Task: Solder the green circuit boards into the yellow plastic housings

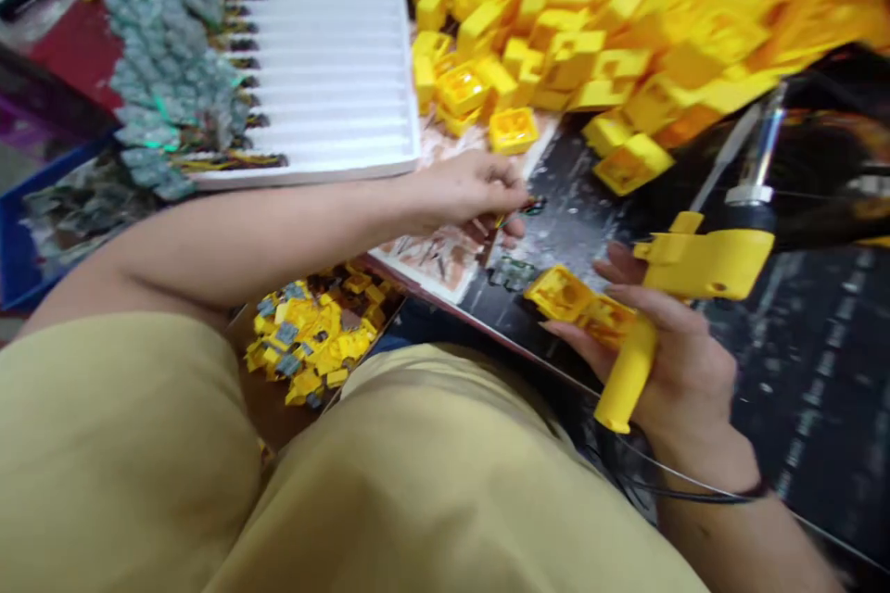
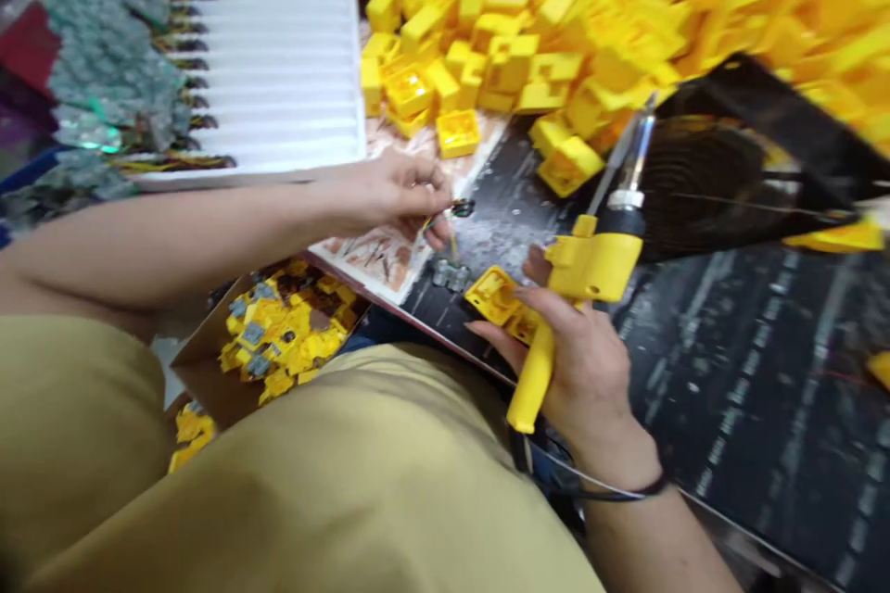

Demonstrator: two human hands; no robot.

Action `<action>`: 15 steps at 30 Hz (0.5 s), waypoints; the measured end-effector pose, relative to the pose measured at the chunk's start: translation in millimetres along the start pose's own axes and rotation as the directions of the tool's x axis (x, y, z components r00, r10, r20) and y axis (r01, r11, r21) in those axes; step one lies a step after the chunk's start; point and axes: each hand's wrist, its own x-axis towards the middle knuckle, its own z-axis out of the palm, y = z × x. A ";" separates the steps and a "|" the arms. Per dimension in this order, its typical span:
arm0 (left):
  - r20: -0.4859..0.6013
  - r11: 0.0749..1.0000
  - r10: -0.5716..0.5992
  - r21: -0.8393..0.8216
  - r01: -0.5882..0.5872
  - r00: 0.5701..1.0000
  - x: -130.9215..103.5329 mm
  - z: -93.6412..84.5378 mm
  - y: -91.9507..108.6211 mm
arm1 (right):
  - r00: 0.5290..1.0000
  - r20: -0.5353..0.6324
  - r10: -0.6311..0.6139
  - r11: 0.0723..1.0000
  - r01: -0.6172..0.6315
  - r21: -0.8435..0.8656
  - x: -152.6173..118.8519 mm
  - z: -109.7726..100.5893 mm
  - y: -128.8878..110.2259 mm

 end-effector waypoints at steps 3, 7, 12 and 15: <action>0.033 0.991 0.004 -0.136 0.000 0.999 3.7 13.0 -11.9 | 0.995 -0.078 -0.059 0.997 0.055 -0.051 14.2 2.1 -16.1; 0.019 0.997 0.020 -0.078 -0.019 1.000 4.7 9.8 -13.2 | 0.993 -0.107 -0.052 0.988 0.036 -0.149 25.6 12.0 -22.5; -0.056 0.906 0.228 0.379 -0.190 0.972 -3.0 -13.0 -21.8 | 0.997 -0.066 -0.032 0.992 0.024 -0.126 32.6 28.6 -19.2; -0.087 0.575 0.482 0.783 -0.240 0.872 -11.0 -19.4 -26.2 | 0.998 -0.049 -0.045 0.995 0.041 -0.092 35.8 38.8 -17.3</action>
